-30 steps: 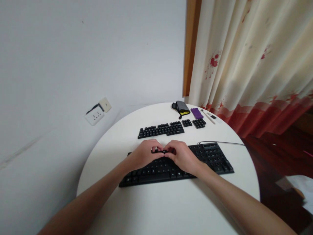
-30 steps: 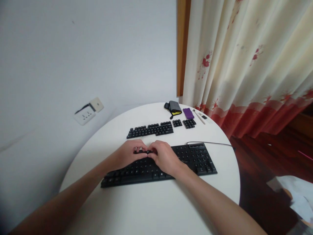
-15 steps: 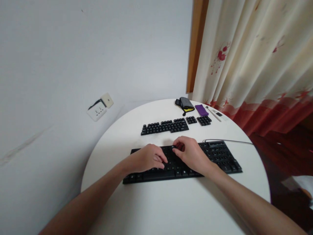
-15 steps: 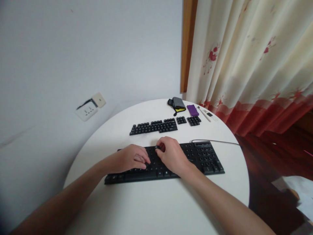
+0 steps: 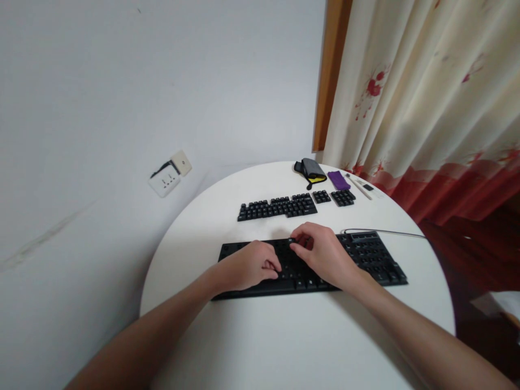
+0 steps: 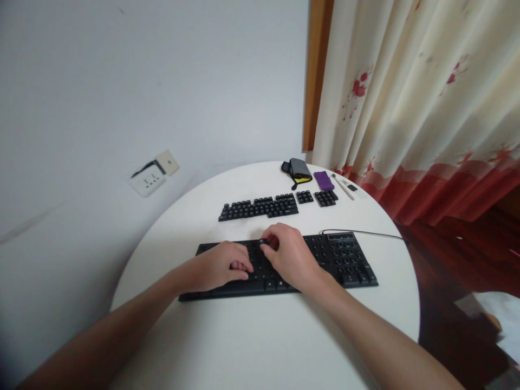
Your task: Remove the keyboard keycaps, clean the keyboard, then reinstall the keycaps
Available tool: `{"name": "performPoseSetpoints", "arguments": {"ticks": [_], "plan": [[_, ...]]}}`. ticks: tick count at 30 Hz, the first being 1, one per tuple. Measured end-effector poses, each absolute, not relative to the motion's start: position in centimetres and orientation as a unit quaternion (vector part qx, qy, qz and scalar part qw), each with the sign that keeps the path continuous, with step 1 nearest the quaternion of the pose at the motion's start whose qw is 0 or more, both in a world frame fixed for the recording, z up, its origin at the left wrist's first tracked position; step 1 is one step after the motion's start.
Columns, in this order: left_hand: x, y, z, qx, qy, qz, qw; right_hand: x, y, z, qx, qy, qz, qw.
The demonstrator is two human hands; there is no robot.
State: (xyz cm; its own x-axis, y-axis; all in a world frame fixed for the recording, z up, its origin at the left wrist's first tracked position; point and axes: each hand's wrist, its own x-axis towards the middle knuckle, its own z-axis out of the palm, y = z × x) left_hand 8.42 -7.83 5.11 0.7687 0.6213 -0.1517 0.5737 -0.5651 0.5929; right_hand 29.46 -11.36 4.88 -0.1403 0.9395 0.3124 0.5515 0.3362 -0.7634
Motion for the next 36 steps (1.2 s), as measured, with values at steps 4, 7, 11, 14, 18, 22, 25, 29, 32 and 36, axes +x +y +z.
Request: {"name": "performPoseSetpoints", "arguments": {"ticks": [4,7,11,14,18,22,25,29,32,36], "plan": [[9.1,-8.4,5.2,0.910,0.336,0.022,0.244,29.5,-11.4,4.8,-0.519,-0.716,0.247,0.397],[9.5,-8.7,5.4,0.914,0.342,0.012,0.219,29.5,-11.3,4.7,-0.519,-0.718,0.240,0.397],[9.3,-8.4,5.5,0.892,0.359,0.013,0.274,29.5,-11.3,4.6,-0.517,-0.729,0.227,0.387],[8.9,-8.0,5.4,0.893,0.337,0.029,0.296,29.5,-11.4,4.8,-0.520,-0.734,0.222,0.376],[8.8,-7.4,5.0,0.879,0.346,0.035,0.326,29.5,-11.4,4.9,-0.534,-0.728,0.239,0.358],[8.7,-6.7,4.6,0.837,0.389,0.025,0.383,29.5,-11.5,4.9,-0.547,-0.717,0.271,0.337],[8.7,-6.6,4.5,0.829,0.399,0.020,0.391,29.5,-11.6,4.7,-0.547,-0.723,0.278,0.317],[9.0,-6.7,4.5,0.834,0.396,0.019,0.383,29.3,-11.8,4.3,-0.527,-0.737,0.314,0.282],[9.2,-6.8,4.5,0.840,0.395,0.013,0.371,28.9,-12.0,3.9,-0.511,-0.750,0.336,0.254],[9.3,-6.8,4.4,0.844,0.399,0.012,0.359,28.5,-12.1,3.2,-0.497,-0.768,0.335,0.225]]}}
